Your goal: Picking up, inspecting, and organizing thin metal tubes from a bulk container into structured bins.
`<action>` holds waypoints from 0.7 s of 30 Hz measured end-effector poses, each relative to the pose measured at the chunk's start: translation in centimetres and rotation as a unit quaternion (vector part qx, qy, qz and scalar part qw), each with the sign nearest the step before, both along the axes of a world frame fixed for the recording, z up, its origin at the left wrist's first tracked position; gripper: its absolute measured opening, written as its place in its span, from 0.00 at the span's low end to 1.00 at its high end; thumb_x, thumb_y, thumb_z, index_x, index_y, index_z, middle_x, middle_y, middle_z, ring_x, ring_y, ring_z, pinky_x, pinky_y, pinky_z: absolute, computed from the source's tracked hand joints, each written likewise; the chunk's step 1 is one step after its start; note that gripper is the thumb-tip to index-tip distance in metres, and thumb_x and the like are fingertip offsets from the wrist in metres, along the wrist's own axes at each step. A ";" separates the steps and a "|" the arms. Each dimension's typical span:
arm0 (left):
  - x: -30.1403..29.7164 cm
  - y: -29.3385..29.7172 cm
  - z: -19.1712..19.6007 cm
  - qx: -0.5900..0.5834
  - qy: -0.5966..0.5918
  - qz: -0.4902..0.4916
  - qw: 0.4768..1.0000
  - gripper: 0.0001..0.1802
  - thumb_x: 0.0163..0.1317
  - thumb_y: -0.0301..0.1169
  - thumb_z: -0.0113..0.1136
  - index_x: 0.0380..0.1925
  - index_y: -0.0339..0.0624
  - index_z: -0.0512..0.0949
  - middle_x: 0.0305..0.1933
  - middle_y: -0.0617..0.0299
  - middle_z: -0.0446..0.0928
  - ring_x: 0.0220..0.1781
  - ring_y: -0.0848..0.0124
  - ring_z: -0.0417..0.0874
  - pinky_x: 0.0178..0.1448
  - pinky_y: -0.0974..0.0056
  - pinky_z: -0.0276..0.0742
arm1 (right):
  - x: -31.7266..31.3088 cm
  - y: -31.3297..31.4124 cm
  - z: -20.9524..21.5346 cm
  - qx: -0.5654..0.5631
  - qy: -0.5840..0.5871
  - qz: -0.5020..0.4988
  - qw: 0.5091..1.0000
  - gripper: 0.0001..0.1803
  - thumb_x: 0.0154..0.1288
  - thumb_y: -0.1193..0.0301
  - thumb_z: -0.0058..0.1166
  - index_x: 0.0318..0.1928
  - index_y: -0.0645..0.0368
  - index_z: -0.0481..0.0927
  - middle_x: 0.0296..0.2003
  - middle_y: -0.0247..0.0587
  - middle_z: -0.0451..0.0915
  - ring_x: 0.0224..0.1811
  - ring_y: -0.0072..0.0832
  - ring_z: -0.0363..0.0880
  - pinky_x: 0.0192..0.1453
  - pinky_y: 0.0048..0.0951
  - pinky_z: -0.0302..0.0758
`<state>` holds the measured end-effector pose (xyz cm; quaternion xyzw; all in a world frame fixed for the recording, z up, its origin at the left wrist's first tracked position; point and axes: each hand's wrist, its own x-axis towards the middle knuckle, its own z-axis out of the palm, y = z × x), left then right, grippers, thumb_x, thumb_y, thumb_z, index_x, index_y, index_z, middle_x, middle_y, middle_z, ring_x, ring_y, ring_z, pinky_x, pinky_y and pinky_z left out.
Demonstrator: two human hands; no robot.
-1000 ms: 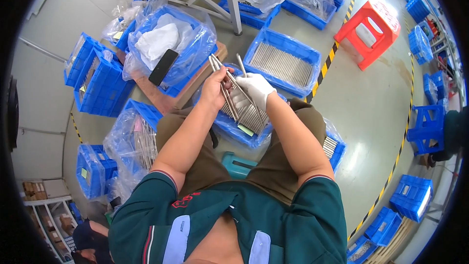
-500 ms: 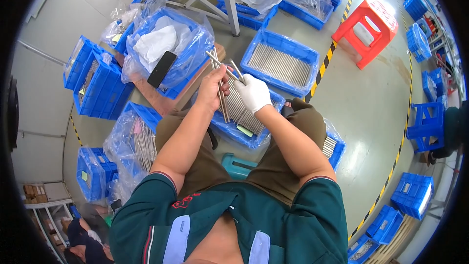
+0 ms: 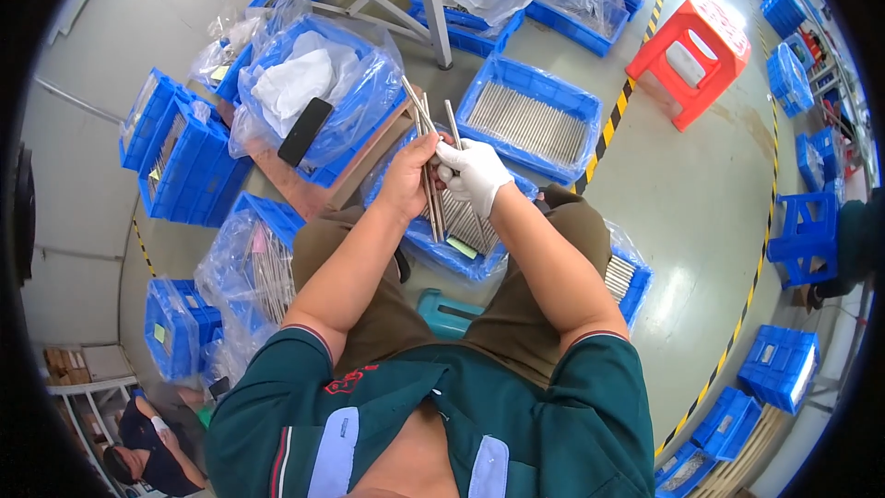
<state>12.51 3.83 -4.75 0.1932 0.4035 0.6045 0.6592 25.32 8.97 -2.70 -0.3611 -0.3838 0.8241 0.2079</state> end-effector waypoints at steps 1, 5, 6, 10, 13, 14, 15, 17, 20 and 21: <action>0.1 0.0 0.0 0.004 -0.001 0.013 1.000 0.13 0.66 0.41 0.50 0.36 0.45 0.76 0.26 0.68 0.75 0.20 0.77 0.72 0.26 0.72 0.69 | -0.2 0.0 0.1 0.035 -0.012 0.011 0.999 0.15 0.64 0.59 0.52 0.32 0.59 0.74 0.17 0.30 0.68 0.11 0.17 0.60 0.14 0.20 0.56; -1.7 0.3 -0.4 0.029 0.023 0.009 0.999 0.14 0.66 0.42 0.50 0.30 0.43 0.74 0.20 0.70 0.67 0.23 0.79 0.70 0.26 0.71 0.69 | -0.2 1.2 0.2 0.176 -0.129 -0.071 0.973 0.16 0.65 0.60 0.50 0.34 0.61 0.76 0.20 0.37 0.77 0.16 0.22 0.70 0.18 0.24 0.65; -1.8 0.4 -0.5 0.022 0.054 0.003 0.998 0.15 0.65 0.43 0.51 0.30 0.43 0.74 0.21 0.70 0.67 0.23 0.79 0.70 0.26 0.71 0.70 | 0.2 2.3 -0.1 0.289 -0.228 -0.066 0.927 0.15 0.65 0.61 0.49 0.34 0.62 0.77 0.17 0.32 0.72 0.16 0.20 0.67 0.19 0.22 0.63; -0.8 -0.4 -1.1 -0.026 0.021 -0.118 0.993 0.15 0.65 0.44 0.52 0.30 0.44 0.74 0.21 0.69 0.69 0.22 0.78 0.70 0.26 0.70 0.71 | 0.9 3.5 1.4 0.044 -0.049 -0.030 0.997 0.17 0.65 0.57 0.52 0.34 0.60 0.78 0.12 0.25 0.61 0.11 0.15 0.52 0.14 0.19 0.48; 0.2 -0.5 -0.9 -0.037 -0.078 -0.165 0.982 0.17 0.64 0.46 0.53 0.30 0.43 0.74 0.25 0.67 0.70 0.24 0.75 0.71 0.28 0.68 0.71 | 1.0 4.2 0.4 0.049 -0.003 -0.010 0.999 0.14 0.63 0.61 0.54 0.32 0.61 0.77 0.15 0.26 0.64 0.13 0.16 0.57 0.16 0.21 0.53; 0.4 -0.7 -0.7 -0.044 -0.073 -0.155 0.984 0.16 0.64 0.45 0.53 0.30 0.42 0.74 0.27 0.66 0.70 0.25 0.75 0.70 0.29 0.67 0.71 | 0.7 4.2 0.0 0.047 -0.003 -0.010 0.999 0.14 0.63 0.61 0.54 0.32 0.61 0.77 0.15 0.26 0.64 0.13 0.16 0.57 0.16 0.21 0.53; 0.6 -0.8 -0.8 -0.044 -0.049 -0.156 0.986 0.16 0.64 0.44 0.53 0.31 0.42 0.74 0.27 0.67 0.70 0.25 0.75 0.70 0.28 0.67 0.70 | 0.1 4.1 -0.2 0.096 -0.038 -0.090 0.991 0.14 0.61 0.62 0.54 0.32 0.61 0.77 0.16 0.28 0.67 0.15 0.18 0.61 0.18 0.22 0.56; 1.1 -1.6 -1.7 -0.040 -0.017 -0.188 0.981 0.14 0.65 0.42 0.53 0.32 0.41 0.74 0.28 0.67 0.70 0.25 0.75 0.69 0.28 0.68 0.68 | 0.2 5.7 -1.5 0.157 -0.091 -0.200 0.963 0.15 0.58 0.60 0.54 0.30 0.63 0.77 0.19 0.34 0.72 0.21 0.23 0.68 0.26 0.26 0.65; 2.1 -2.6 -0.6 -0.038 -0.120 -0.241 0.962 0.14 0.66 0.41 0.51 0.32 0.40 0.73 0.31 0.65 0.70 0.26 0.76 0.67 0.29 0.70 0.67 | 2.8 10.3 -2.7 0.190 -0.104 -0.324 0.921 0.16 0.59 0.58 0.51 0.26 0.59 0.75 0.15 0.32 0.68 0.16 0.25 0.66 0.22 0.28 0.61; 1.5 -2.7 -0.6 -0.032 -0.122 -0.236 0.964 0.15 0.65 0.41 0.52 0.32 0.40 0.73 0.30 0.65 0.69 0.26 0.76 0.67 0.29 0.70 0.67 | 3.8 9.8 -1.0 0.096 -0.009 -0.286 0.953 0.14 0.62 0.60 0.53 0.24 0.54 0.72 0.15 0.26 0.63 0.13 0.20 0.59 0.17 0.23 0.54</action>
